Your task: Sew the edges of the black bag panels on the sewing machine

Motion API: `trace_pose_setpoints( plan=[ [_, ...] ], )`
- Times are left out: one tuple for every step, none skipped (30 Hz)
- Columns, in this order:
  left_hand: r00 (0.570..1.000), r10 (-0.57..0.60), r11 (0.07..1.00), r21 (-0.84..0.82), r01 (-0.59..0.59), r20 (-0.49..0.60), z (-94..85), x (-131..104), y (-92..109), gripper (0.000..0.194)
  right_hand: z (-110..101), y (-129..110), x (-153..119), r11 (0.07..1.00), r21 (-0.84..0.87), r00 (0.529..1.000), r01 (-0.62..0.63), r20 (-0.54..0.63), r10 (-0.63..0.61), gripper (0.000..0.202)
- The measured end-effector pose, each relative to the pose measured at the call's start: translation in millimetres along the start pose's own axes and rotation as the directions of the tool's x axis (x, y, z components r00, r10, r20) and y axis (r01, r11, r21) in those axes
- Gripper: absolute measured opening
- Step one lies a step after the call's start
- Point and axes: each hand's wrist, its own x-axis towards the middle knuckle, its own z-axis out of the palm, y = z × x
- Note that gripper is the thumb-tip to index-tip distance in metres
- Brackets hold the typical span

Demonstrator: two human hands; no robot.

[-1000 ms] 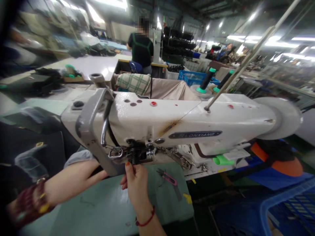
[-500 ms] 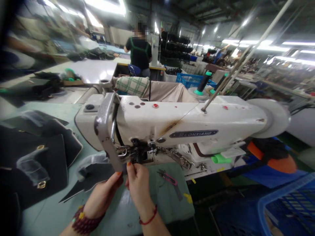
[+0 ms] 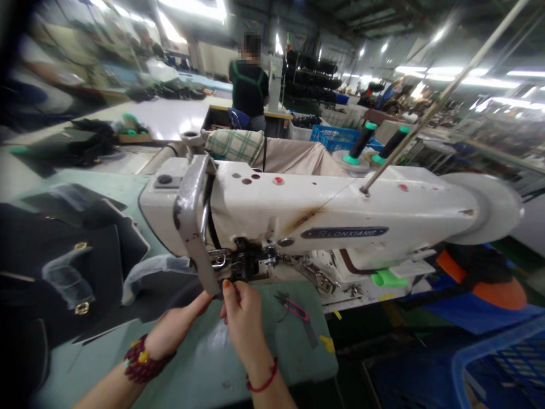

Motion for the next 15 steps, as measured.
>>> trace_pose_setpoints(
  plan=[
    [1.0, -0.025, 1.0, -0.002, 0.025, -0.011, 0.6, -1.2, 3.0, 0.048, -1.0, 0.3, -1.7, 1.0, 0.02, 1.0, -0.003, 0.014, 0.002, 0.047],
    [0.999, -0.045, 0.999, -0.002, 0.045, -0.022, 1.0, -2.8, 6.9, 0.045, -2.1, 0.4, -3.6, 0.999, 0.042, 1.0, -0.008, 0.026, 0.007, 0.045],
    [0.998, -0.063, 0.998, 0.001, 0.063, -0.025, 1.3, -4.7, 11.3, 0.044, -3.2, 0.3, -5.4, 0.998, 0.063, 0.999, -0.017, 0.037, 0.015, 0.044],
    [0.997, -0.078, 0.997, 0.004, 0.078, -0.027, 1.3, -6.5, 15.6, 0.043, -4.2, 0.1, -7.0, 0.996, 0.084, 0.998, -0.029, 0.049, 0.024, 0.043],
    [0.996, -0.086, 0.996, 0.005, 0.086, -0.024, 1.2, -8.1, 19.2, 0.044, -5.1, -0.2, -8.4, 0.994, 0.104, 0.998, -0.04, 0.058, 0.034, 0.042],
    [0.996, -0.09, 0.996, 0.005, 0.09, -0.015, 1.1, -9.2, 21.8, 0.046, -5.6, -0.6, -9.5, 0.991, 0.125, 0.997, -0.051, 0.065, 0.043, 0.041],
    [0.996, -0.086, 0.996, 0.003, 0.086, -0.005, 1.0, -9.6, 23.0, 0.049, -5.8, -0.9, -10.1, 0.988, 0.144, 0.996, -0.063, 0.069, 0.053, 0.04],
    [0.997, -0.074, 0.997, -0.003, 0.074, 0.008, 1.0, -9.5, 23.0, 0.053, -5.5, -1.2, -10.5, 0.984, 0.162, 0.996, -0.072, 0.069, 0.061, 0.039],
    [0.998, -0.063, 0.998, -0.015, 0.063, 0.017, 1.3, -8.9, 21.9, 0.057, -5.0, -1.3, -10.6, 0.981, 0.178, 0.995, -0.079, 0.067, 0.069, 0.039],
    [0.998, -0.057, 0.998, -0.033, 0.058, 0.026, 1.8, -8.1, 20.2, 0.06, -4.2, -1.3, -10.5, 0.977, 0.194, 0.995, -0.086, 0.064, 0.075, 0.038],
    [0.998, -0.055, 0.997, -0.055, 0.057, 0.032, 2.6, -7.3, 18.6, 0.062, -3.2, -1.2, -10.4, 0.973, 0.21, 0.995, -0.091, 0.058, 0.081, 0.038],
    [0.998, -0.063, 0.995, -0.079, 0.065, 0.031, 3.5, -6.6, 17.4, 0.064, -2.2, -1.0, -10.2, 0.97, 0.224, 0.995, -0.094, 0.054, 0.084, 0.038],
    [0.997, -0.077, 0.992, -0.101, 0.08, 0.03, 4.5, -6.3, 17.0, 0.066, -1.3, -0.8, -10.2, 0.967, 0.237, 0.995, -0.095, 0.049, 0.086, 0.038],
    [0.995, -0.098, 0.988, -0.115, 0.101, 0.03, 5.5, -6.3, 17.2, 0.067, -0.5, -0.6, -10.2, 0.965, 0.246, 0.995, -0.096, 0.045, 0.088, 0.039],
    [0.992, -0.123, 0.985, -0.118, 0.126, 0.029, 6.5, -6.5, 18.0, 0.068, 0.1, -0.5, -10.3, 0.962, 0.254, 0.995, -0.097, 0.039, 0.09, 0.039]
  ],
)
